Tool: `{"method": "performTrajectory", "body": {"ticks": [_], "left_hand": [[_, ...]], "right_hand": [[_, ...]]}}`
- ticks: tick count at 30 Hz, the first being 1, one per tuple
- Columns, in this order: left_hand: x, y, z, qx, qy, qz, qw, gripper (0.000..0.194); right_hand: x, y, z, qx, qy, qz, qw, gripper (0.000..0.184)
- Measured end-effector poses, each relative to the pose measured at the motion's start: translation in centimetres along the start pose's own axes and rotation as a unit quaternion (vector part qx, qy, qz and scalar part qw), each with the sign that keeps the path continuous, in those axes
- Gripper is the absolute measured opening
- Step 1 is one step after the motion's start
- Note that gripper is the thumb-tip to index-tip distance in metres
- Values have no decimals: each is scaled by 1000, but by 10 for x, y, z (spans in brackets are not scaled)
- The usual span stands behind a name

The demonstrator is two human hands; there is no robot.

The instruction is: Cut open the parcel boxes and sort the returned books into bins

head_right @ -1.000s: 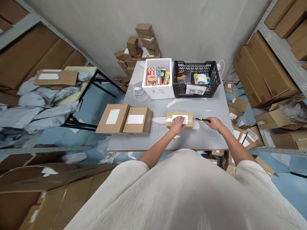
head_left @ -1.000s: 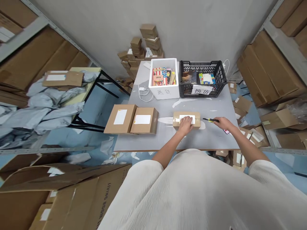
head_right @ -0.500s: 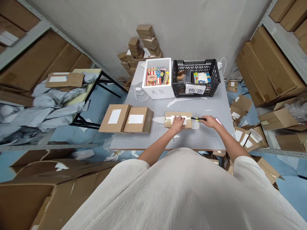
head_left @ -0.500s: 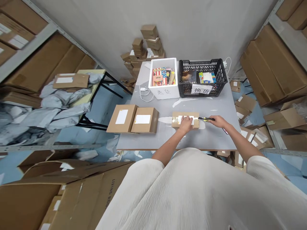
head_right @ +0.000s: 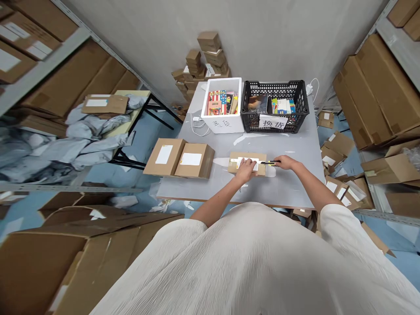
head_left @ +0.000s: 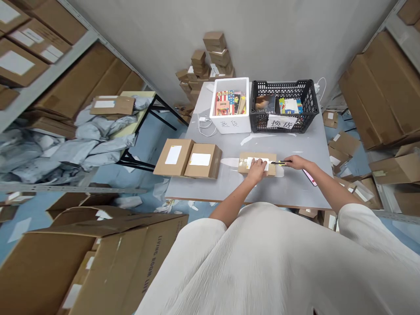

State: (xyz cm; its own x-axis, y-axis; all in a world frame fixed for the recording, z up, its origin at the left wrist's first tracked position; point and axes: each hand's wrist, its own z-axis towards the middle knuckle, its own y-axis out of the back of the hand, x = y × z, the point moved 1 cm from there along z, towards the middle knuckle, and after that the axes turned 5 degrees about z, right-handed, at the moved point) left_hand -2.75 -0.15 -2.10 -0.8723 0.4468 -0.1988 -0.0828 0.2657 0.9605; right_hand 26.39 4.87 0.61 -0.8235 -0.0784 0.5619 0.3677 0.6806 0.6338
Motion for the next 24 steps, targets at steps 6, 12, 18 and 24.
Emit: {"method": "performTrajectory", "body": {"ticks": [6,12,18,24], "left_hand": [[-1,5,0,14,4,-7,1000,60],[-1,9,0,15,5,-17,1000,62],[-2,15,-1,-2,16,-29,999,77],[-3,27,14,-57,21,-39,997,61]], "right_hand": [[-12,-13,-19,51,-26,152,987,50],[-15,-39,-46,35,0,217,975,58],[-21,-49,-68,-95,-50,281,954,57],[-4,-50,-75,-163,-39,236,957,56]]}}
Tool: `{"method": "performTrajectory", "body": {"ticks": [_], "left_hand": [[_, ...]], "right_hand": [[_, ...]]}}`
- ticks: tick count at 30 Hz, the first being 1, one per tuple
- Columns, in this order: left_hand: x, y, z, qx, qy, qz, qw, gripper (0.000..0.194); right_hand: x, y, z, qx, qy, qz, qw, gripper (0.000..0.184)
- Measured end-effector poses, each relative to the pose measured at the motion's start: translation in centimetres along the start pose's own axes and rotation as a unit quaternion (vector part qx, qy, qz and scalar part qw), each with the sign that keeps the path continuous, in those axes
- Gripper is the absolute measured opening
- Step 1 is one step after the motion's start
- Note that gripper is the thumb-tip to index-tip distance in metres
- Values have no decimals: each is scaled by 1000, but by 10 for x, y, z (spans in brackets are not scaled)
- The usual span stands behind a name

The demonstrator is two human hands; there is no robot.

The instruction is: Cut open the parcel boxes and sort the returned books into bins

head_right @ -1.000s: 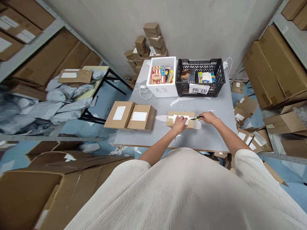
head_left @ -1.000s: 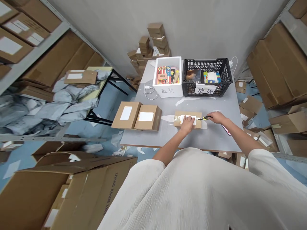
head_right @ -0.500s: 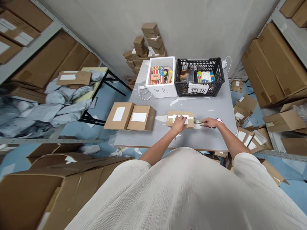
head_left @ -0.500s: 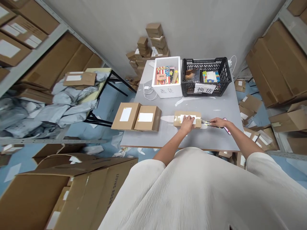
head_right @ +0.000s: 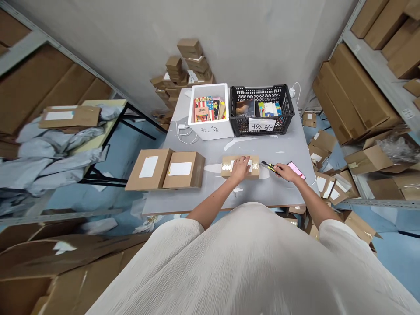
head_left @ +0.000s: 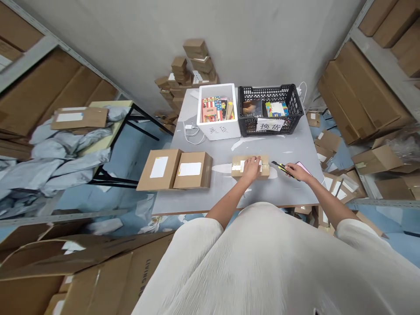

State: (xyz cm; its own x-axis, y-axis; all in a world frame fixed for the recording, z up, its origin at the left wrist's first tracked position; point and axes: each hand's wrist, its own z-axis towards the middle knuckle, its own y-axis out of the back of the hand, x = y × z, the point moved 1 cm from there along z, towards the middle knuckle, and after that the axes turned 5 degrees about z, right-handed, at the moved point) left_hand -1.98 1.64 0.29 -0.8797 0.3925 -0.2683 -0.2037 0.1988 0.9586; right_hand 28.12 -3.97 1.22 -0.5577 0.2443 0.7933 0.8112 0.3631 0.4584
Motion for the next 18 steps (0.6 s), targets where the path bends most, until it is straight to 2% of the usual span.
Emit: {"method": "performTrajectory", "body": {"ticks": [3,6,12,18], "left_hand": [[2,-1,11,-6,-14,-3,1000,62],[6,-6,19,16,-17,6,1000,63],[12,-13,25,43,-27,0,999,71],[9,-25,11,2,-28,-4,1000,69]], "right_hand": [[4,-9,-1,-21,55,-65,996,54],[5,-17,-2,-34,98,-147,984,45],[5,-26,1,-49,95,-234,966,46],[7,-43,7,-85,94,-238,963,47]]}}
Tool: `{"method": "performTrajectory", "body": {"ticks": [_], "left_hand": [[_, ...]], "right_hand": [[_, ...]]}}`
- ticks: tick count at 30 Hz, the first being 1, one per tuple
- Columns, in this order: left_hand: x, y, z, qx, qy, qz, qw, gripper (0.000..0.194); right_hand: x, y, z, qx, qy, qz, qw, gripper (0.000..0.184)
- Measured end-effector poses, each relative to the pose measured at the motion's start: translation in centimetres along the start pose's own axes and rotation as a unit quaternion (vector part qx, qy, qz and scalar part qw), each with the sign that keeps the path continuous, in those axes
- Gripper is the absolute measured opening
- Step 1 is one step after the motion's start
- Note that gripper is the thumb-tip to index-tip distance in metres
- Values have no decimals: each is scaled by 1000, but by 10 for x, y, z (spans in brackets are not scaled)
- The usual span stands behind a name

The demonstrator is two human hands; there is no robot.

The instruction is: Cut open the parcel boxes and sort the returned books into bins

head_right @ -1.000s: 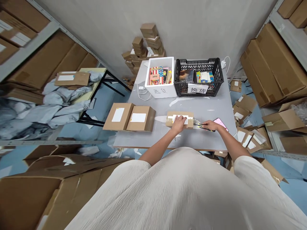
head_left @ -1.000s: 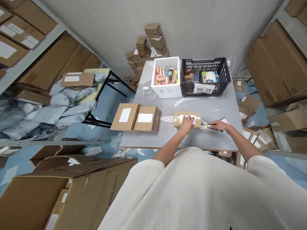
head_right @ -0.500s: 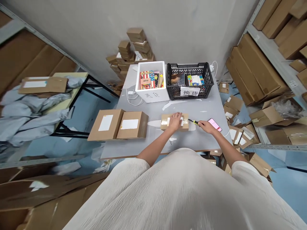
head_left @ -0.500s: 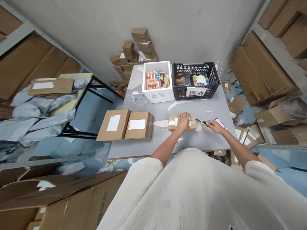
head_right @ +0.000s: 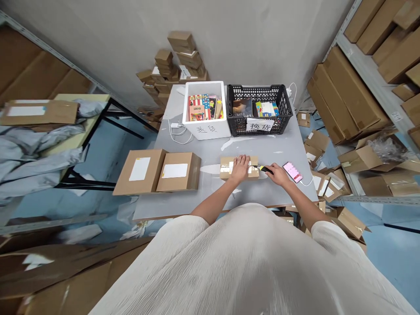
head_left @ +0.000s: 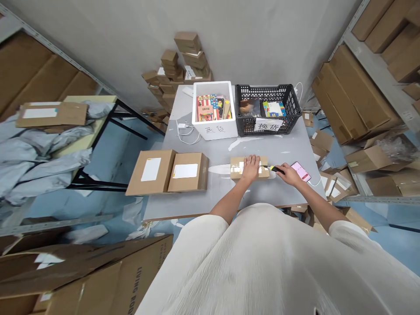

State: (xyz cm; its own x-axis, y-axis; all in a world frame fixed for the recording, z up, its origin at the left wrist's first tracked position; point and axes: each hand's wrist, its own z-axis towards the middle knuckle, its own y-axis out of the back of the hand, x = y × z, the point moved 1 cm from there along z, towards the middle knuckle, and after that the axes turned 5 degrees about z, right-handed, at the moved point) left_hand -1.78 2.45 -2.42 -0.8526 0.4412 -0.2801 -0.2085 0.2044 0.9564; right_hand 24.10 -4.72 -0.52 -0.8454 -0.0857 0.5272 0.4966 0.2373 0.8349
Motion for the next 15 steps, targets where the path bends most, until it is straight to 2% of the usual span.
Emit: {"method": "performTrajectory", "body": {"ticks": [5,10,13,15], "left_hand": [[0,-6,-4,-4,3,1,1000,67],[1,-7,-5,-6,6,5,1000,68],[-1,-6,-5,-9,10,5,1000,68],[-1,-4,-6,-6,11,-1,1000,66]], "right_hand": [[-2,-11,-2,-28,-6,10,1000,49],[-32,3,-8,-118,-86,45,988,55],[-46,8,-7,-118,-102,56,986,56],[-46,6,-2,-103,-95,63,988,54]]}}
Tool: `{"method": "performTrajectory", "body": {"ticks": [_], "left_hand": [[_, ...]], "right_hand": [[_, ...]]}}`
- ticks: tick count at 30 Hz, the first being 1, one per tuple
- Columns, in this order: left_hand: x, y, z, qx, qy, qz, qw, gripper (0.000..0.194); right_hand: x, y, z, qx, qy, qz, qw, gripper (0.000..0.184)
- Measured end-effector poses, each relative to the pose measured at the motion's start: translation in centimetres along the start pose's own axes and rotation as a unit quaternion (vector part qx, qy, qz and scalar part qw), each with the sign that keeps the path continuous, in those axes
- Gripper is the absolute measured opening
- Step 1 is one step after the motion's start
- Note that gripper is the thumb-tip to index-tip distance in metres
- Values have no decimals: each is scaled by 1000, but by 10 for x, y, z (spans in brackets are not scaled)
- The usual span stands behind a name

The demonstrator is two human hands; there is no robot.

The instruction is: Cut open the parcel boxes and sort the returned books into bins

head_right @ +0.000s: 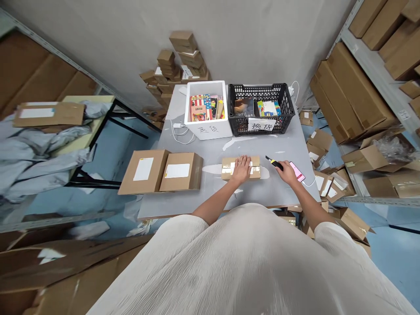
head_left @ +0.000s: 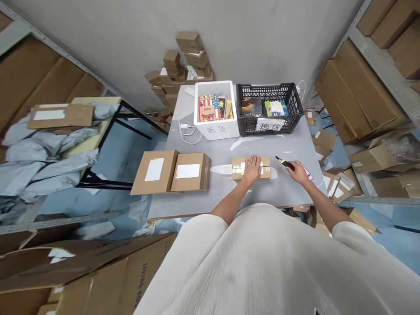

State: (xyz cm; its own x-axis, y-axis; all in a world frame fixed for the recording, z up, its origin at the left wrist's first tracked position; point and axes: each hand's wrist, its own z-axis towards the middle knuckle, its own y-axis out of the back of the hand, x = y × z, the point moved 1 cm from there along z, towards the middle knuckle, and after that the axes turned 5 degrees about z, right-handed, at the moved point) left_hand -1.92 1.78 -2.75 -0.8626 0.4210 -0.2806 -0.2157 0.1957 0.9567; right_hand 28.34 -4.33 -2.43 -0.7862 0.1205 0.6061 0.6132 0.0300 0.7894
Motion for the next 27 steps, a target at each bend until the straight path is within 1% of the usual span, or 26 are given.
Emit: {"method": "performTrajectory", "body": {"ticks": [2,4,6,8,12,15,18,20,23,27], "left_hand": [[2,4,-3,7,-1,-7,1000,64],[7,8,-11,7,-1,-10,1000,62],[14,14,-25,0,7,-9,1000,61],[22,18,-42,-9,29,-7,1000,61],[33,21,-74,-11,79,0,997,54],[38,18,-87,6,87,10,996,46],[43,13,-89,35,94,13,995,48],[45,9,-87,36,107,9,994,51],[46,5,-79,9,115,-12,993,48],[47,1,-59,-31,68,-56,996,44]], "right_hand": [[7,-8,8,13,13,16,1000,53],[19,-19,18,22,31,36,999,53],[35,-29,33,30,51,49,997,53],[54,-39,49,44,76,49,995,52],[90,-59,79,78,122,24,989,48],[106,-71,90,107,112,-19,988,44],[111,-76,89,125,99,-45,986,44],[109,-74,85,124,93,-47,987,46],[100,-70,74,109,63,-40,991,49],[85,-69,50,86,20,0,996,46]]}}
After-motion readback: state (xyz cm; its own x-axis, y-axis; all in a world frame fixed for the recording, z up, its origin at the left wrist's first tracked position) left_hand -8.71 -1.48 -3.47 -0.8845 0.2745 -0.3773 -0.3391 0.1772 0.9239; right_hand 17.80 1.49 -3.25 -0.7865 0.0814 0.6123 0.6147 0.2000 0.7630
